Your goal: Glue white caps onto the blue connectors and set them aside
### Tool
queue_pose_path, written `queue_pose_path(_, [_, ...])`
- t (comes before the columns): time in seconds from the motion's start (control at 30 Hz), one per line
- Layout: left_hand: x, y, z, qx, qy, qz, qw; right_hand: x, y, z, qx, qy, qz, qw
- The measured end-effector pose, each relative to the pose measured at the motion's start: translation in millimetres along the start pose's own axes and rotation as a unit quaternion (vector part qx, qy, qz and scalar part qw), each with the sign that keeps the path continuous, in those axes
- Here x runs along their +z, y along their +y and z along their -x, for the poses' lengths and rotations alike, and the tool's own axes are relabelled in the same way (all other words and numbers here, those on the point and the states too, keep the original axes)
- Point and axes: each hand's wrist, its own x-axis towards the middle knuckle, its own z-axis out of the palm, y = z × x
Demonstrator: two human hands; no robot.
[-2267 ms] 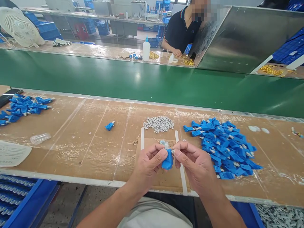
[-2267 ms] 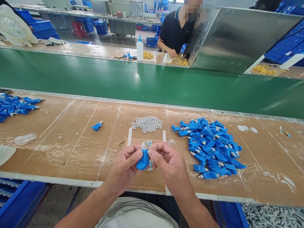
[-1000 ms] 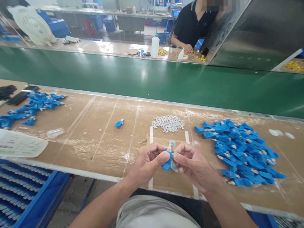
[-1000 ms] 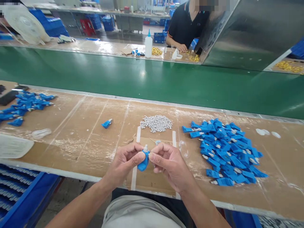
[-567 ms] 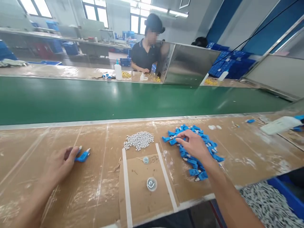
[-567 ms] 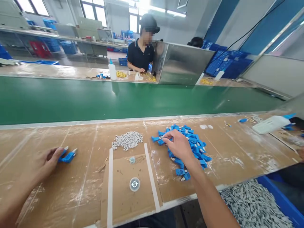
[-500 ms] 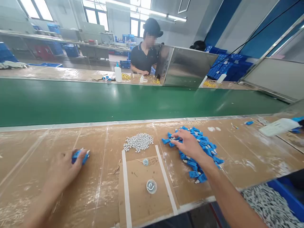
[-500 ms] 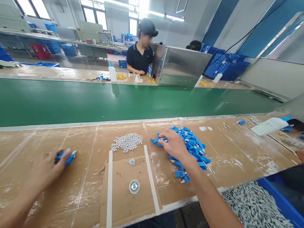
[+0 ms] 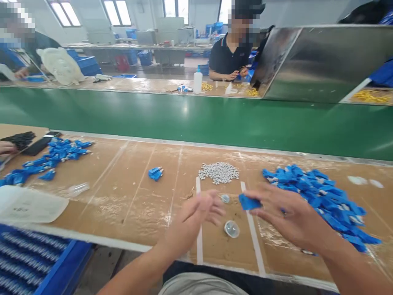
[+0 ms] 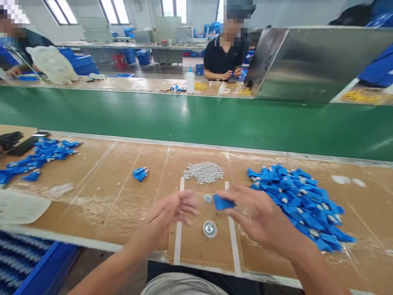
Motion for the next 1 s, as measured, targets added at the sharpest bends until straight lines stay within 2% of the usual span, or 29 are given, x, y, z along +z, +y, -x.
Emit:
queue_pose_path(0.03, [12.8,-4.8,-3.7,-0.048,-0.075,0.062,0.994,2.9,-13.6,5.2,-0.028,-0.014,-0.033,0.999])
queue_pose_path(0.07, [22.0,-9.7,-7.8,-0.084,-0.123,0.094,0.984,6.0,-25.9,8.9,-0.050,-0.030,-0.059,0.997])
queue_pose_path(0.1, [27.9,-14.1,-11.5,-0.112,-0.152,0.107,0.976,8.9,-36.4,11.1,-0.067,-0.042,-0.080,0.994])
queue_pose_path(0.17, [32.6,-20.3,-15.8,-0.146,-0.166,0.108,0.969,13.5,-50.3,12.8,-0.083,-0.039,-0.102,0.990])
queue_pose_path(0.27, [28.4,-22.8,-14.4,-0.173,-0.140,0.146,0.964,16.2,-51.2,14.9,-0.043,0.046,-0.089,0.994])
queue_pose_path(0.37, [15.7,-21.0,-9.9,-0.172,-0.066,0.201,0.962,20.3,-35.4,24.1,0.092,0.111,-0.094,0.985])
queue_pose_path(0.43, [5.9,-21.1,-8.2,-0.158,0.001,0.233,0.960,29.5,-23.9,32.7,0.171,0.093,-0.112,0.974])
queue_pose_path(0.53, [-4.6,-25.8,-7.6,-0.157,0.077,0.273,0.946,52.8,-15.2,41.7,0.220,0.026,-0.127,0.967])
queue_pose_path(0.6, [-7.7,-31.0,-7.6,-0.171,0.104,0.297,0.934,68.4,-15.7,43.1,0.221,0.009,-0.135,0.966])
queue_pose_path(0.7, [-9.0,-38.2,-7.7,-0.172,0.125,0.326,0.921,81.7,-19.1,40.8,0.204,0.021,-0.136,0.969])
queue_pose_path(0.83, [-9.0,-43.0,-7.8,-0.156,0.152,0.328,0.919,82.3,-19.9,37.6,0.165,0.038,-0.116,0.979])
queue_pose_path(1.0, [-6.9,-46.1,-9.5,-0.147,0.156,0.326,0.921,77.3,-23.0,37.8,0.057,0.009,-0.047,0.997])
